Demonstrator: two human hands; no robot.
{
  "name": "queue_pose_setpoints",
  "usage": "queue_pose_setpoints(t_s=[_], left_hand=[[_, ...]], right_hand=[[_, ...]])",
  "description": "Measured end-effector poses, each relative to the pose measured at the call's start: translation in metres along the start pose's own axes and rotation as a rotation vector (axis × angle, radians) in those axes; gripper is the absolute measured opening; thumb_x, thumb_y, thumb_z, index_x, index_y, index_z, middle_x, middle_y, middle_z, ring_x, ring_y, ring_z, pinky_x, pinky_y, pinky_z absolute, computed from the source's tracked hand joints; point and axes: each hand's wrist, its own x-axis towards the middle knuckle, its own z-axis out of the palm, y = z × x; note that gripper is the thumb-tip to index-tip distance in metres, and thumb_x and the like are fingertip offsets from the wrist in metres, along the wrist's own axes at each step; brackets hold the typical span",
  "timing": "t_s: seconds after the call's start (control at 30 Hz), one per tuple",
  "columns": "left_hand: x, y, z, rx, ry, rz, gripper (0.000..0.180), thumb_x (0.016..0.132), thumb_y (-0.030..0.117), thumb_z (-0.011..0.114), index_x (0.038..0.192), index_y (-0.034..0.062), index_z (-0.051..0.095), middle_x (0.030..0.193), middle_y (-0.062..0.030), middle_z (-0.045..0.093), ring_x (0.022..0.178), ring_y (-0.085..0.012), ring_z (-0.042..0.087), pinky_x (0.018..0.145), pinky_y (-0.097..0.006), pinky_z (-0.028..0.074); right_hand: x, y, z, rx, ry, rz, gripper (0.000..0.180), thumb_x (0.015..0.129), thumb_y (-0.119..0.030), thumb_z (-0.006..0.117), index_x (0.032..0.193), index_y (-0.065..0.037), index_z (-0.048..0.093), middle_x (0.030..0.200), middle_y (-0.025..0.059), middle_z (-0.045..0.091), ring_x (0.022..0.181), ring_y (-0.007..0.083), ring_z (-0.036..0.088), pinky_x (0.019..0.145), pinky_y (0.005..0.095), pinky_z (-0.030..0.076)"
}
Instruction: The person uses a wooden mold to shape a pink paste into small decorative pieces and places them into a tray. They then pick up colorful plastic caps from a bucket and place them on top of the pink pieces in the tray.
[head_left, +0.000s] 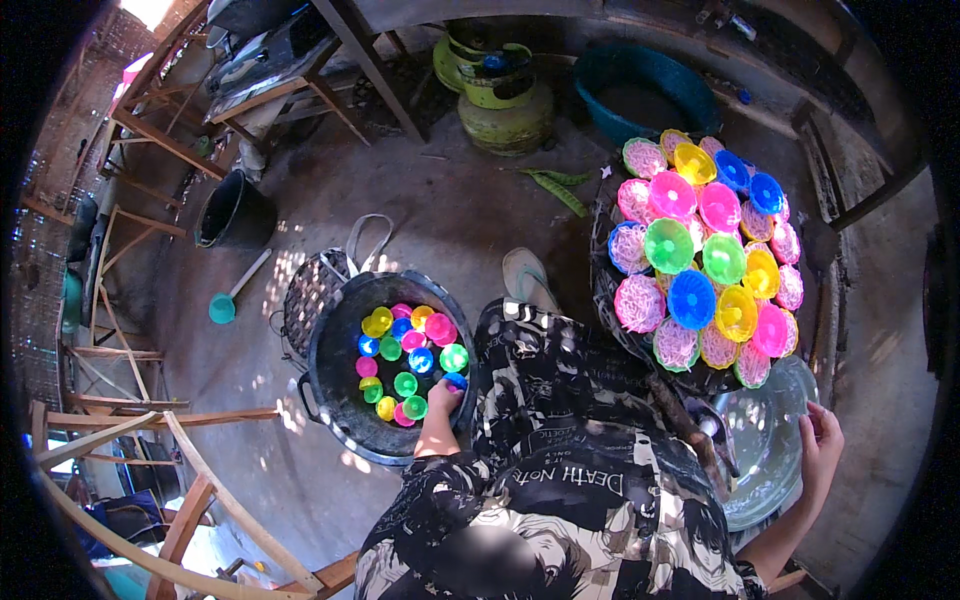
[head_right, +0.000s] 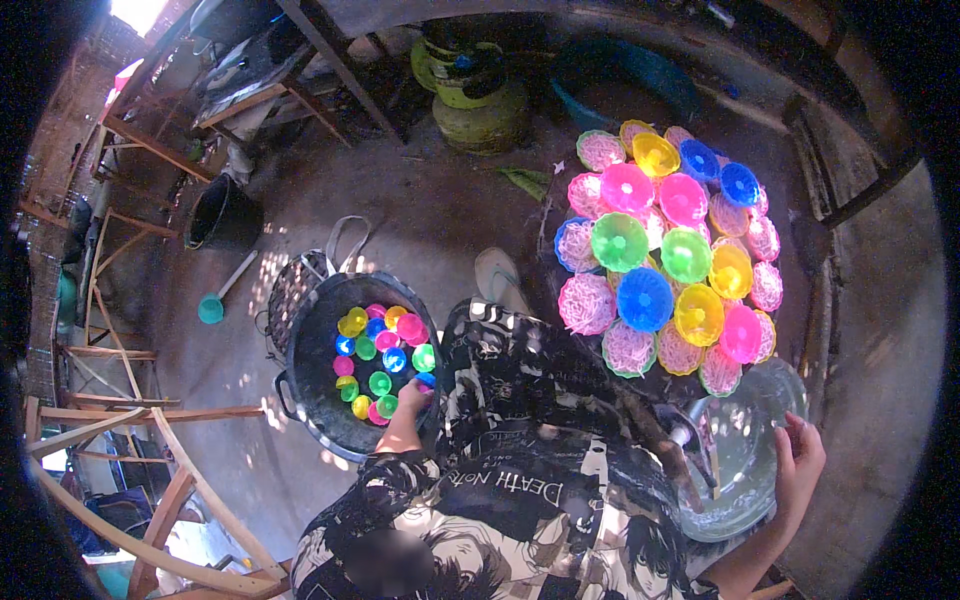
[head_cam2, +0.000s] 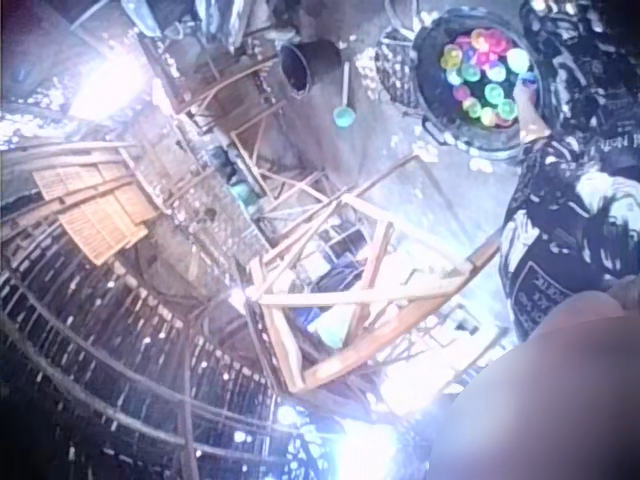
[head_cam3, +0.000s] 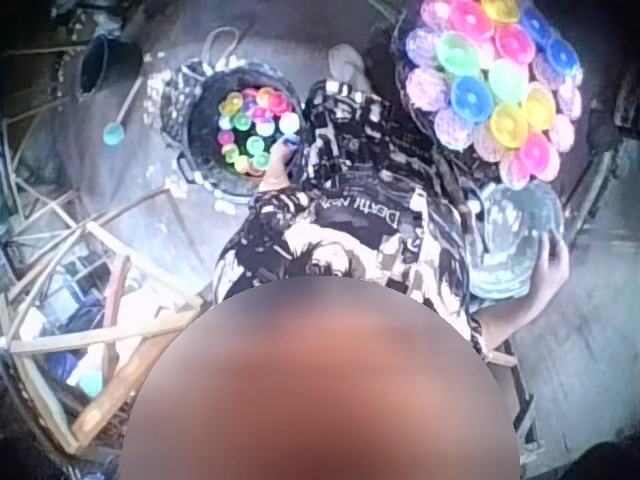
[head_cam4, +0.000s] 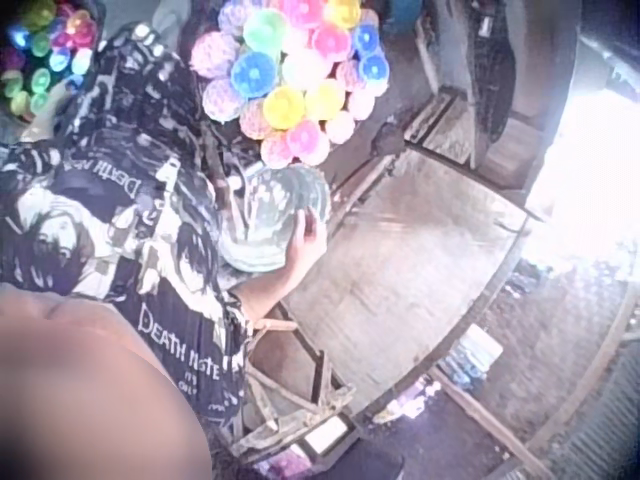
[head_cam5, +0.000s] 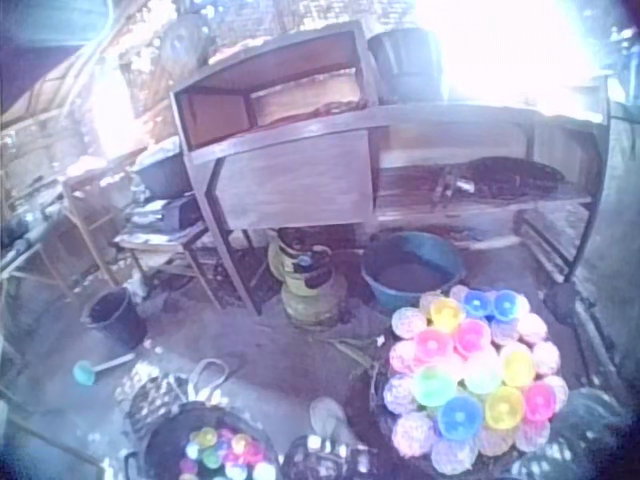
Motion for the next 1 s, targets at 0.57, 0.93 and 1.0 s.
queue_pose_setpoints(t_s=[0.57, 0.93, 1.0], left_hand=[[0.033, 0.03, -0.032, -0.742, -0.206, -0.068, 0.065, 0.082, 0.051, 0.057, 0.124, 0.0012, 0.049, 0.112, -0.012, 0.057, 0.099, -0.0256, 0.055, 0.085, -0.037, 0.043], [-0.201, 0.396, -0.271, -0.187, 0.665, 1.533, 0.035, 0.068, 0.018, 0.075, 0.094, 0.0014, 0.059, 0.088, -0.0135, 0.06, 0.082, -0.026, 0.06, 0.074, -0.035, 0.049], [-0.243, 0.447, -0.263, 0.068, 0.822, 1.771, 0.046, 0.067, 0.025, 0.075, 0.101, 0.0008, 0.056, 0.096, -0.0154, 0.056, 0.092, -0.0319, 0.055, 0.08, -0.042, 0.047]], right_hand=[[0.017, -0.072, 0.009, 0.05, 0.008, -0.169, 0.023, 0.079, -0.005, 0.064, 0.1, 0.004, 0.061, 0.078, 0.0044, 0.054, 0.072, 0.0112, 0.053, 0.066, 0.0227, 0.043], [0.095, -0.234, 0.03, 0.601, -0.214, -0.681, 0.034, 0.084, -0.028, 0.062, 0.104, 0.0, 0.062, 0.086, 0.0103, 0.063, 0.076, 0.0151, 0.061, 0.068, 0.0285, 0.05], [0.11, -0.256, 0.027, 0.618, -0.291, -0.518, 0.034, 0.085, -0.026, 0.062, 0.109, -0.001, 0.057, 0.09, 0.007, 0.061, 0.074, 0.0103, 0.059, 0.058, 0.0233, 0.05]])
